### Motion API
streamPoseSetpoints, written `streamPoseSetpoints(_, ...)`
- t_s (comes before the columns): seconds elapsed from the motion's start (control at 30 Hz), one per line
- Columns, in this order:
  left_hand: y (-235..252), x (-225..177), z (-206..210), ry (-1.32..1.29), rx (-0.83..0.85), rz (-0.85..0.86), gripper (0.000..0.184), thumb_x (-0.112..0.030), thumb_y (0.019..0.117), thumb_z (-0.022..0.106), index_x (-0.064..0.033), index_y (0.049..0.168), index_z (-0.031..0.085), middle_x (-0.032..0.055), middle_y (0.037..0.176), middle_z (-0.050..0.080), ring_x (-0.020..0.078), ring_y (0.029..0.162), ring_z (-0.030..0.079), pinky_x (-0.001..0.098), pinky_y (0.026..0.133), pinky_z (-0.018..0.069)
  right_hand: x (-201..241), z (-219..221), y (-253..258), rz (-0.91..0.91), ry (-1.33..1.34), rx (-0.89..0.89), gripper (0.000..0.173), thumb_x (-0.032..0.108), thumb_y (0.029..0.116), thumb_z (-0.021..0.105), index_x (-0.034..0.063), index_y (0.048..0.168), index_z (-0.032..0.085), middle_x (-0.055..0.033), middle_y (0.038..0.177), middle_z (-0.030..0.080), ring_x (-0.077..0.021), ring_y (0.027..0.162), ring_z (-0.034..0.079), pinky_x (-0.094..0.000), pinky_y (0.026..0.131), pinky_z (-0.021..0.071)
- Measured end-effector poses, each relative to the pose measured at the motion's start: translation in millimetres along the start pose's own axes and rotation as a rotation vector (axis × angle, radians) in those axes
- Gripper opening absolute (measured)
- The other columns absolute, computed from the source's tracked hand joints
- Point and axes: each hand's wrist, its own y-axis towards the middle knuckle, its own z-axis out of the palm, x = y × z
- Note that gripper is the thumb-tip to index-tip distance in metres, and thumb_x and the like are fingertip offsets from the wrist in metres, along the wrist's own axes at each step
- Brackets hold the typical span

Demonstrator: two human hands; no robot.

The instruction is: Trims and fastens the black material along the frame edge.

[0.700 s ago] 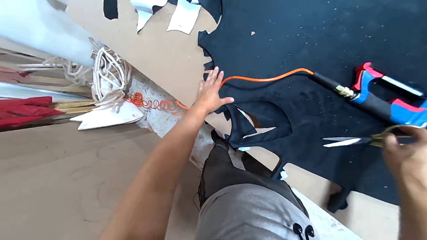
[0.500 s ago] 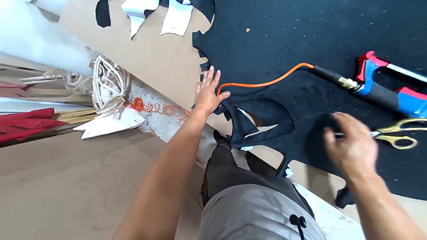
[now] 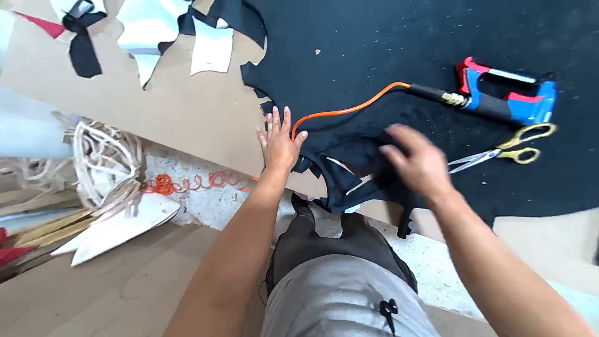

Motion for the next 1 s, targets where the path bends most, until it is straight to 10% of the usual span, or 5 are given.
streamPoseSetpoints(0.13, -24, 9, -32, -0.065, -0.076, 0.187, 0.046, -0.024, 0.1083, 0.046, -0.0223, 0.155, 0.05, 0.0094, 0.168, 0.031, 0.03, 0.158, 0.022, 0.0605, 0.126, 0.0191, -113, -72, -8, 0.367, -0.197, -0.249, 0.075, 0.023, 0.0925, 0.065, -0.0025, 0.156, 0.034, -0.0345, 0.158, 0.034, -0.0534, 0.147, 0.032, -0.0708, 0.115, 0.032)
streamPoseSetpoints(0.37, -177, 2, -45, -0.295, 0.163, 0.553, 0.022, -0.014, 0.0967, 0.059, -0.0167, 0.106, 0.079, 0.0017, 0.11, 0.075, 0.0175, 0.106, 0.07, 0.0447, 0.094, 0.0577, -180, -86, 43, 0.205, -0.405, -0.09, 0.076, 0.012, 0.0873, 0.066, 0.0024, 0.156, 0.037, -0.0339, 0.155, 0.039, -0.0571, 0.146, 0.031, -0.0848, 0.112, 0.0135)
streamPoseSetpoints(0.5, -232, -31, 3, -0.68, 0.634, 0.335, 0.039, -0.043, 0.1063, 0.053, -0.015, 0.114, 0.079, 0.0002, 0.119, 0.075, 0.0096, 0.118, 0.066, 0.0356, 0.108, 0.0508, -193, -101, 68, -0.029, -0.422, -0.031, 0.058, 0.009, 0.0881, 0.066, 0.0069, 0.145, 0.053, -0.0291, 0.153, 0.045, -0.0581, 0.145, 0.031, -0.0824, 0.108, 0.0267)
streamPoseSetpoints(0.67, -237, -67, 50, -0.649, 0.155, -0.354, 0.03, -0.033, 0.105, 0.059, -0.0078, 0.114, 0.073, 0.0067, 0.103, 0.074, 0.0173, 0.091, 0.073, 0.0438, 0.087, 0.0616, -210, -127, 101, -0.327, -0.426, 0.062, 0.039, 0.011, 0.0882, 0.069, -0.0014, 0.125, 0.064, -0.0285, 0.147, 0.05, -0.0562, 0.139, 0.04, -0.0764, 0.114, 0.0256)
streamPoseSetpoints(1.0, -190, -82, 62, -0.688, 0.045, -0.677, 0.041, -0.043, 0.0919, 0.077, -0.0059, 0.107, 0.069, 0.0128, 0.088, 0.072, 0.029, 0.083, 0.072, 0.0565, 0.08, 0.0592, -131, -142, 116, -0.692, -0.429, 0.241, 0.041, 0.013, 0.0899, 0.074, -0.0018, 0.127, 0.062, -0.0255, 0.137, 0.061, -0.048, 0.131, 0.056, -0.0686, 0.111, 0.0394)
